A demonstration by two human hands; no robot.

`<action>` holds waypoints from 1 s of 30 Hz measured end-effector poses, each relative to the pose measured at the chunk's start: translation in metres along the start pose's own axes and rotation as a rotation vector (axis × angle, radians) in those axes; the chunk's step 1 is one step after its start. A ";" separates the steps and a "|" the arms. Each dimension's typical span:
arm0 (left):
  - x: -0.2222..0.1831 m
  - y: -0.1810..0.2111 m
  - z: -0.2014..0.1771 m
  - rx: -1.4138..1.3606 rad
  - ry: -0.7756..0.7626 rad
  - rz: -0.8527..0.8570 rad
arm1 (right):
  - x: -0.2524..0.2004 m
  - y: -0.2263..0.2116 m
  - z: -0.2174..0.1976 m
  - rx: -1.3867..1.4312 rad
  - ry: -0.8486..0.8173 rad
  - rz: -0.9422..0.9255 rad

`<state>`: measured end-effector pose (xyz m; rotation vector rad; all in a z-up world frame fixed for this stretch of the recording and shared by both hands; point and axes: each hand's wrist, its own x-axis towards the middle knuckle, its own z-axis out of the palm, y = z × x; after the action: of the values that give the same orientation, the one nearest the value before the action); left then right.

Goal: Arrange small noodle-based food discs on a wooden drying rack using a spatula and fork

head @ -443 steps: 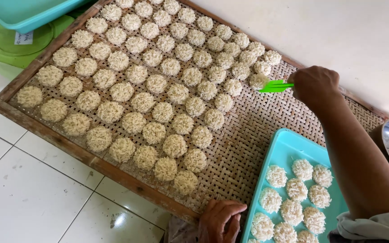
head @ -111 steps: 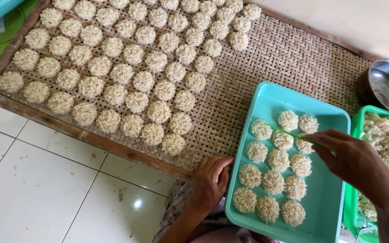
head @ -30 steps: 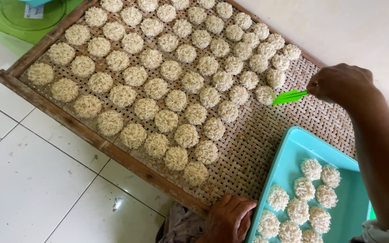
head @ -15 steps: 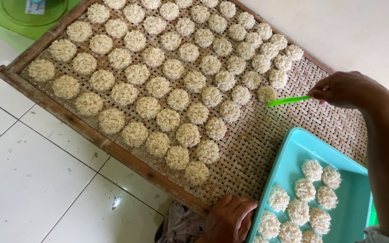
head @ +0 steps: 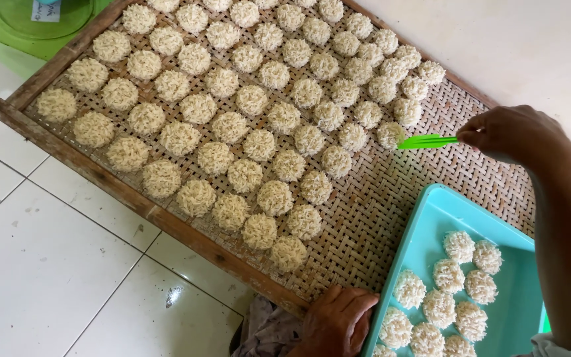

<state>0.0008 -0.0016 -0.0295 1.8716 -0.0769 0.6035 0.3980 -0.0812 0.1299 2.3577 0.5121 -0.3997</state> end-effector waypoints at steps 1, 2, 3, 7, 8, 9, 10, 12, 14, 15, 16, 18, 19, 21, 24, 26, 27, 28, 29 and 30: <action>-0.001 0.000 0.000 -0.002 -0.001 -0.002 | -0.003 0.004 0.002 0.000 -0.003 0.000; -0.001 0.000 0.000 -0.001 -0.003 -0.008 | -0.005 0.008 0.003 -0.038 0.029 0.028; 0.000 0.001 0.000 0.000 -0.004 -0.014 | -0.008 0.012 0.004 -0.076 0.062 0.056; 0.001 0.002 0.000 -0.013 0.016 -0.015 | -0.002 0.011 0.016 -0.001 0.059 0.046; 0.000 0.001 0.001 -0.012 0.014 -0.014 | -0.005 0.007 0.014 0.034 0.078 0.058; -0.001 0.000 0.001 -0.012 0.012 -0.014 | -0.008 0.001 0.012 0.070 0.097 0.071; -0.001 0.001 0.001 -0.011 0.013 -0.016 | -0.011 -0.001 0.010 0.070 0.097 0.069; 0.000 0.002 -0.001 -0.010 0.009 -0.014 | -0.018 -0.005 0.005 0.143 0.093 0.069; 0.001 0.003 -0.001 -0.010 0.006 -0.014 | -0.021 -0.003 0.010 0.087 0.126 0.081; 0.001 0.003 -0.002 -0.008 0.004 -0.015 | -0.023 -0.002 0.012 0.030 0.159 0.091; 0.001 0.003 -0.003 -0.006 0.007 -0.015 | -0.028 -0.002 0.013 0.030 0.161 0.088; 0.002 0.004 -0.004 -0.006 -0.003 -0.009 | -0.039 -0.002 0.015 0.155 0.303 0.027; 0.002 0.005 -0.004 -0.006 -0.005 -0.008 | -0.034 -0.005 0.022 0.155 0.302 0.029; 0.004 0.007 -0.005 0.004 0.015 -0.017 | -0.027 -0.009 0.036 0.095 0.453 -0.047; 0.000 0.005 -0.002 -0.004 -0.001 -0.032 | -0.039 -0.005 0.031 0.054 0.537 -0.087; 0.002 0.006 -0.005 -0.011 -0.005 -0.033 | -0.052 0.003 0.030 0.012 0.622 -0.122; 0.003 0.007 -0.006 -0.017 -0.010 -0.032 | -0.059 0.007 0.029 -0.027 0.707 -0.155; 0.003 0.007 -0.007 -0.018 -0.010 -0.032 | -0.060 0.005 0.031 -0.028 0.707 -0.155; 0.004 0.007 -0.008 -0.026 -0.007 -0.019 | -0.062 0.004 0.033 -0.064 0.708 -0.208; 0.005 0.007 -0.008 -0.033 -0.002 -0.004 | -0.062 0.003 0.033 -0.100 0.712 -0.261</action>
<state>-0.0004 0.0040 -0.0189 1.8402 -0.0842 0.5941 0.3399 -0.1216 0.1334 2.2945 1.1409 0.3725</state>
